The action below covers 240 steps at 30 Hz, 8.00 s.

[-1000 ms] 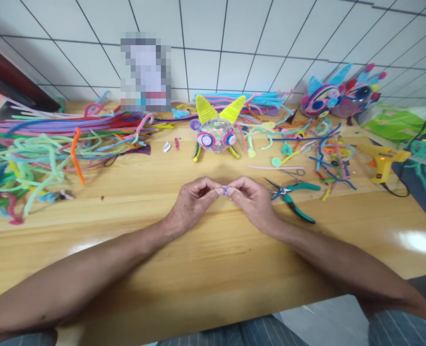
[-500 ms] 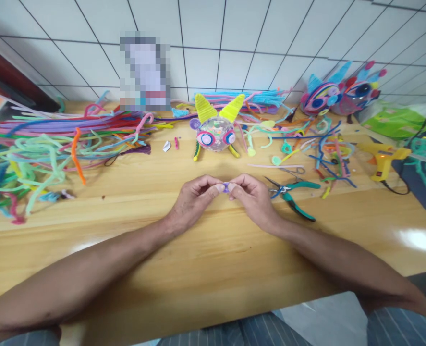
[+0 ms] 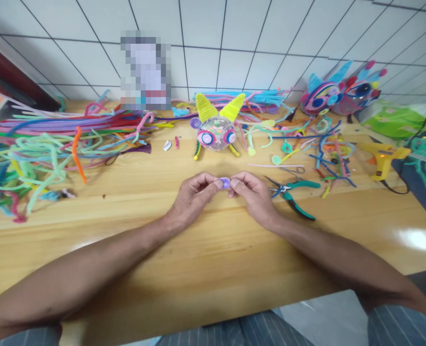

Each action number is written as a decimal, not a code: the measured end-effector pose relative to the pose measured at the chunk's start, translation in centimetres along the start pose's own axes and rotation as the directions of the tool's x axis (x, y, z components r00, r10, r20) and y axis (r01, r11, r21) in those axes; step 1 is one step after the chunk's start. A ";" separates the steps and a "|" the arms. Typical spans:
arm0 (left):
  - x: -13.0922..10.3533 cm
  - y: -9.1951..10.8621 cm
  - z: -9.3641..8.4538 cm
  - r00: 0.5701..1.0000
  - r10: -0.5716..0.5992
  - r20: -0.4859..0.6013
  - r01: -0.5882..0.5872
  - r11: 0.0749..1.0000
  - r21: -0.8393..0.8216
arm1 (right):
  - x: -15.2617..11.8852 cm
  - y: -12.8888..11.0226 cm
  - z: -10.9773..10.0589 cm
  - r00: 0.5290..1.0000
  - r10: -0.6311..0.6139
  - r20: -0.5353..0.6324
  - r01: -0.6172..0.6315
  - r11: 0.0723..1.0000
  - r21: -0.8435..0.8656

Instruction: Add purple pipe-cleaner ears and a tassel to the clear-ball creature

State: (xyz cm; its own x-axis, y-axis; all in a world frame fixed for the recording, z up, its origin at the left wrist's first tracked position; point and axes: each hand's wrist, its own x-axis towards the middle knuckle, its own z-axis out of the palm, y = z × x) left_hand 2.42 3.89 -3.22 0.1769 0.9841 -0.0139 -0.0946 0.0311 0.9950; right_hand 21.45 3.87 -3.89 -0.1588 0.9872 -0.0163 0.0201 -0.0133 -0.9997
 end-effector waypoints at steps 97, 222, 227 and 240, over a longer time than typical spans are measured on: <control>-0.8 0.4 0.2 0.996 0.039 0.083 -0.048 0.992 0.114 | -0.3 0.9 -0.5 0.950 -0.311 -0.037 0.297 0.933 -0.206; -0.1 -0.4 -0.5 0.995 0.051 0.091 -0.056 0.997 0.051 | -0.6 0.2 0.0 0.969 -0.247 0.023 0.245 0.940 -0.239; -0.3 -0.4 -0.6 0.994 0.046 0.104 -0.057 0.993 0.103 | -0.6 0.1 0.1 0.970 -0.241 -0.012 0.230 0.939 -0.257; -0.2 -0.2 -0.4 0.994 0.045 0.097 -0.056 0.991 0.121 | -0.5 0.2 0.0 0.973 -0.231 -0.002 0.223 0.945 -0.239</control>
State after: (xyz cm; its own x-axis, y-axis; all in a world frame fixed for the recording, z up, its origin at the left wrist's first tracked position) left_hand 2.05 3.80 -3.43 0.2670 0.9629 0.0403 0.0147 -0.0459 0.9988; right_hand 21.54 3.41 -4.06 -0.1573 0.9640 0.2146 0.2196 0.2460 -0.9441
